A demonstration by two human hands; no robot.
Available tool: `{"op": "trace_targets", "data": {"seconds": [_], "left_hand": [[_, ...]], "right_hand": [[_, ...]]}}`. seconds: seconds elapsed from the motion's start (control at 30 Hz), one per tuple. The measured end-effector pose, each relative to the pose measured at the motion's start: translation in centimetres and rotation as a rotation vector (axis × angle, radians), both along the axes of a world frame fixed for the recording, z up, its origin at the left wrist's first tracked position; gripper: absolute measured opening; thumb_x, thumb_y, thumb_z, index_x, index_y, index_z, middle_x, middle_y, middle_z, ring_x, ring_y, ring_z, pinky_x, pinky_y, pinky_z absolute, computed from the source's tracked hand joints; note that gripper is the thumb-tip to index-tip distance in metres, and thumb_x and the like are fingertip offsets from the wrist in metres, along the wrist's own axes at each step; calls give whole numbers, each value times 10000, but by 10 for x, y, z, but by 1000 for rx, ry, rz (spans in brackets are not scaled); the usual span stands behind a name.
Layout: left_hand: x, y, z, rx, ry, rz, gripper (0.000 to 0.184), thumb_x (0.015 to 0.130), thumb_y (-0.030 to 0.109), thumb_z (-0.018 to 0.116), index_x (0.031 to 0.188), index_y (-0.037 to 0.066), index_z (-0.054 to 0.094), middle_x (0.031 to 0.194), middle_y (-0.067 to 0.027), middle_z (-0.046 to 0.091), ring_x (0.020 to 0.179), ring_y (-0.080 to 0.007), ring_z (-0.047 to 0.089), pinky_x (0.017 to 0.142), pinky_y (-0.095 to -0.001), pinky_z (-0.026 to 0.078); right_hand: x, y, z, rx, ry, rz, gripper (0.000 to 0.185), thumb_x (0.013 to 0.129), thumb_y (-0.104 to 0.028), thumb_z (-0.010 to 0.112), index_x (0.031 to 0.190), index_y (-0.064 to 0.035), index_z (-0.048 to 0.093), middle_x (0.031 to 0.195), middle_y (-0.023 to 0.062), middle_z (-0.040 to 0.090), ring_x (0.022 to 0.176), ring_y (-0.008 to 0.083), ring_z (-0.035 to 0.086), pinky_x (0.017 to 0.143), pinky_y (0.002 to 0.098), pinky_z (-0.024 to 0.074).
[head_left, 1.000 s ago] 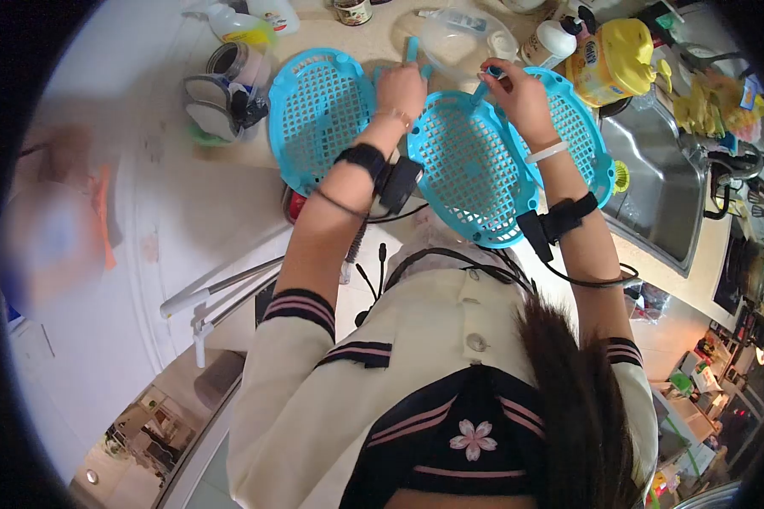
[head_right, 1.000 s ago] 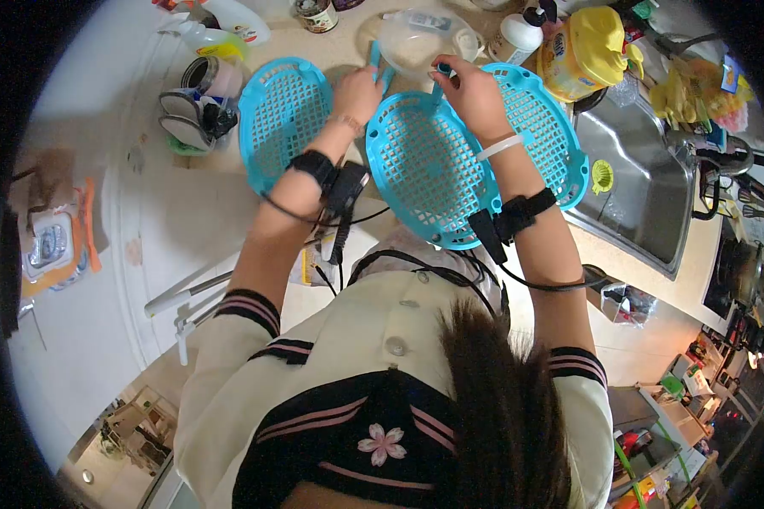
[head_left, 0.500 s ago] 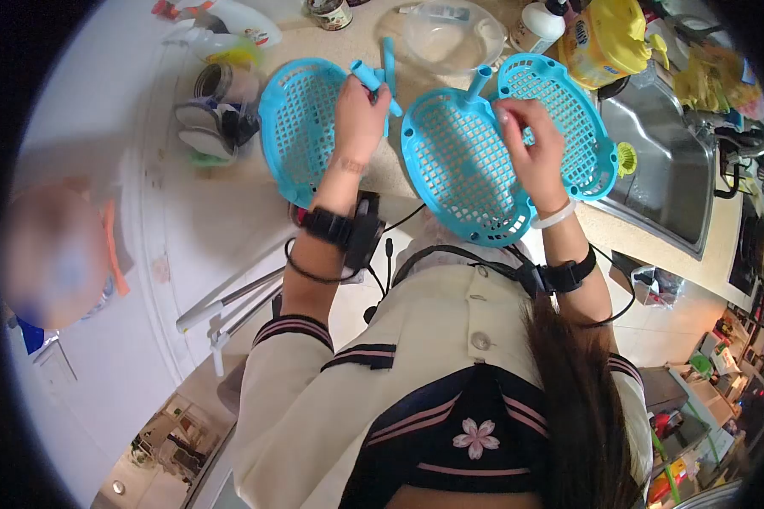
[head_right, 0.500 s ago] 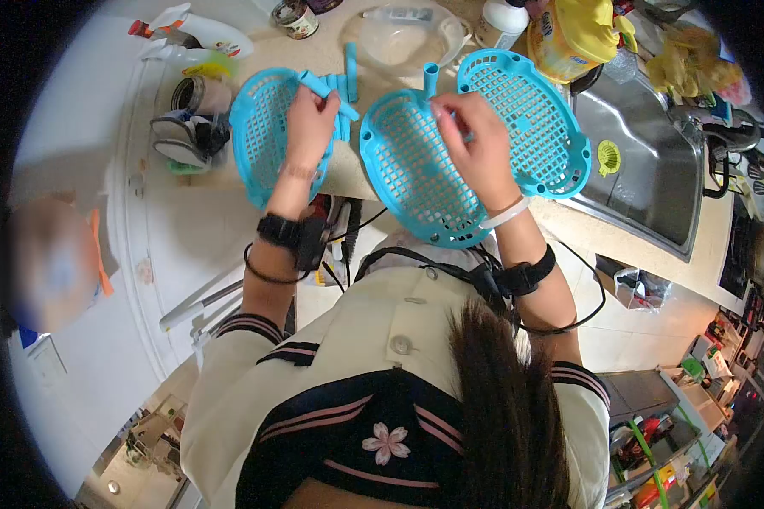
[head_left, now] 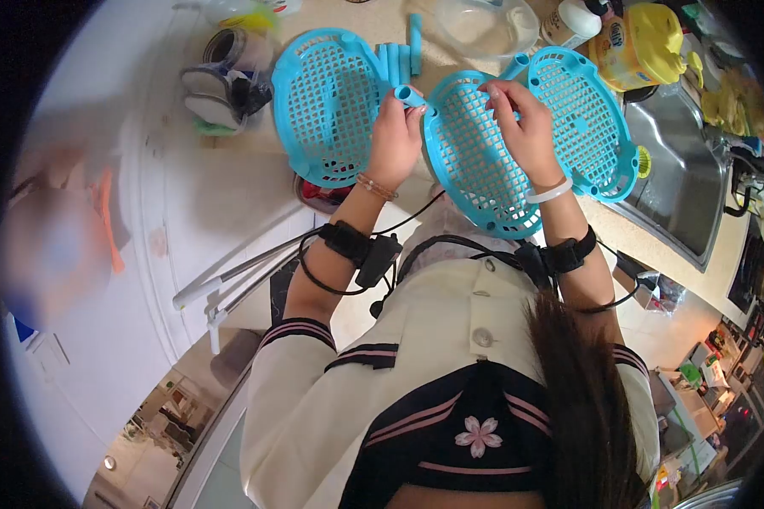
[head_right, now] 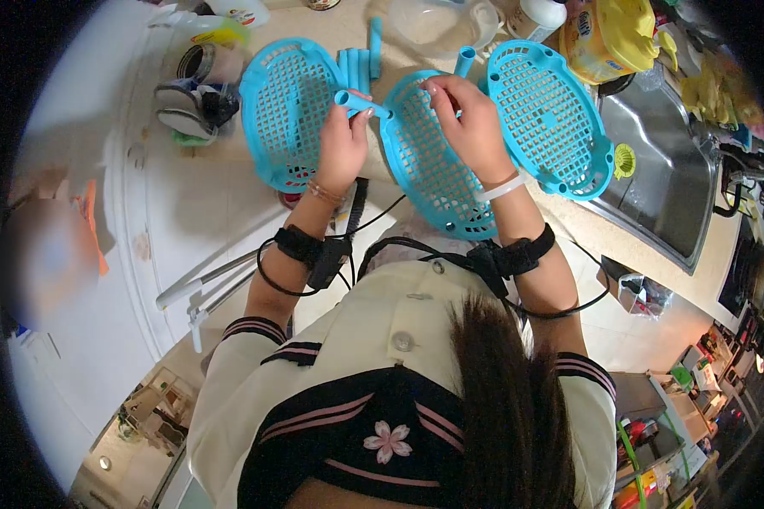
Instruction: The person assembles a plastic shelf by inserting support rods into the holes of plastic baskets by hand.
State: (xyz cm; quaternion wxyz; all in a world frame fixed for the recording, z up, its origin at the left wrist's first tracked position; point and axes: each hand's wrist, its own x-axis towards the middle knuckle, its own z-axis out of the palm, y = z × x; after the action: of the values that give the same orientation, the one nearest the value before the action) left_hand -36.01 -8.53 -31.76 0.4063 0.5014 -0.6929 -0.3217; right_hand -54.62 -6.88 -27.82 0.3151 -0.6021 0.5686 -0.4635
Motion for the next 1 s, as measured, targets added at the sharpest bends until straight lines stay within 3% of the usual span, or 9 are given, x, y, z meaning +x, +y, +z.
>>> {"op": "trace_targets", "data": {"seconds": [0.23, 0.37, 0.5, 0.6, 0.63, 0.73, 0.83, 0.93, 1.0], "left_hand": [[-2, -2, -8, -91, -88, -76, 177, 826, 52, 535, 997, 23, 496, 922, -147, 585, 824, -316, 581, 732, -374, 456], [-7, 1, -10, -147, -137, -118, 195, 810, 52, 551, 998, 29, 505, 915, -148, 575, 838, -324, 564, 737, -379, 449], [-13, 1, -21, -173, -92, -60, 188, 808, 62, 552, 991, 33, 517, 909, -152, 569, 851, -330, 545, 747, -384, 441], [-10, -1, -23, -161, -72, -60, 180, 810, 71, 550, 984, 32, 525, 904, -150, 567, 834, -330, 543, 737, -385, 443], [-9, -3, -25, -161, -74, -61, 180, 810, 73, 551, 984, 32, 526, 905, -149, 567, 831, -329, 544, 734, -385, 444], [-5, -6, -29, -138, -74, -39, 191, 811, 83, 558, 988, 24, 519, 917, -163, 566, 845, -344, 544, 722, -387, 449], [-3, -6, -31, -83, -16, -22, 204, 812, 79, 556, 1001, 18, 506, 926, -178, 562, 866, -362, 542, 724, -389, 449], [-2, -6, -36, -62, -1, -32, 214, 816, 69, 548, 1016, 14, 494, 944, -191, 558, 882, -377, 539, 730, -391, 447], [-4, -8, -39, -77, 12, -53, 217, 822, 65, 541, 1025, 12, 486, 959, -198, 555, 884, -382, 538, 734, -394, 447]], "right_hand": [[4, -12, -18, 47, 96, 29, 183, 867, -97, 502, 1012, -14, 575, 839, 104, 624, 719, 168, 601, 644, 268, 473], [21, -48, -32, -135, 195, 113, 247, 812, -41, 526, 1055, -63, 566, 933, 185, 598, 797, 327, 596, 713, 350, 476], [36, -102, -62, 34, 409, 276, 249, 831, -115, 502, 1068, -71, 566, 904, 193, 609, 807, 347, 593, 714, 395, 470], [52, -133, -84, 88, 642, 331, 306, 783, -127, 494, 1077, -86, 567, 828, 189, 621, 770, 364, 600, 693, 433, 479], [58, -137, -84, 128, 702, 320, 309, 787, -184, 516, 1056, -37, 560, 826, 207, 620, 777, 364, 605, 701, 435, 483], [69, -158, -115, 166, 770, 289, 307, 791, -289, 582, 982, -49, 561, 820, 185, 622, 775, 372, 592, 704, 443, 463], [74, -154, -107, 256, 693, 290, 381, 747, -299, 624, 895, 49, 583, 834, 229, 617, 813, 381, 599, 728, 433, 480], [76, -156, -109, 308, 667, 149, 401, 696, -350, 688, 901, -25, 572, 832, 175, 626, 761, 329, 612, 705, 424, 465], [73, -158, -106, 414, 631, 105, 411, 672, -345, 705, 874, -10, 580, 786, 164, 631, 737, 302, 620, 689, 400, 472]]}}
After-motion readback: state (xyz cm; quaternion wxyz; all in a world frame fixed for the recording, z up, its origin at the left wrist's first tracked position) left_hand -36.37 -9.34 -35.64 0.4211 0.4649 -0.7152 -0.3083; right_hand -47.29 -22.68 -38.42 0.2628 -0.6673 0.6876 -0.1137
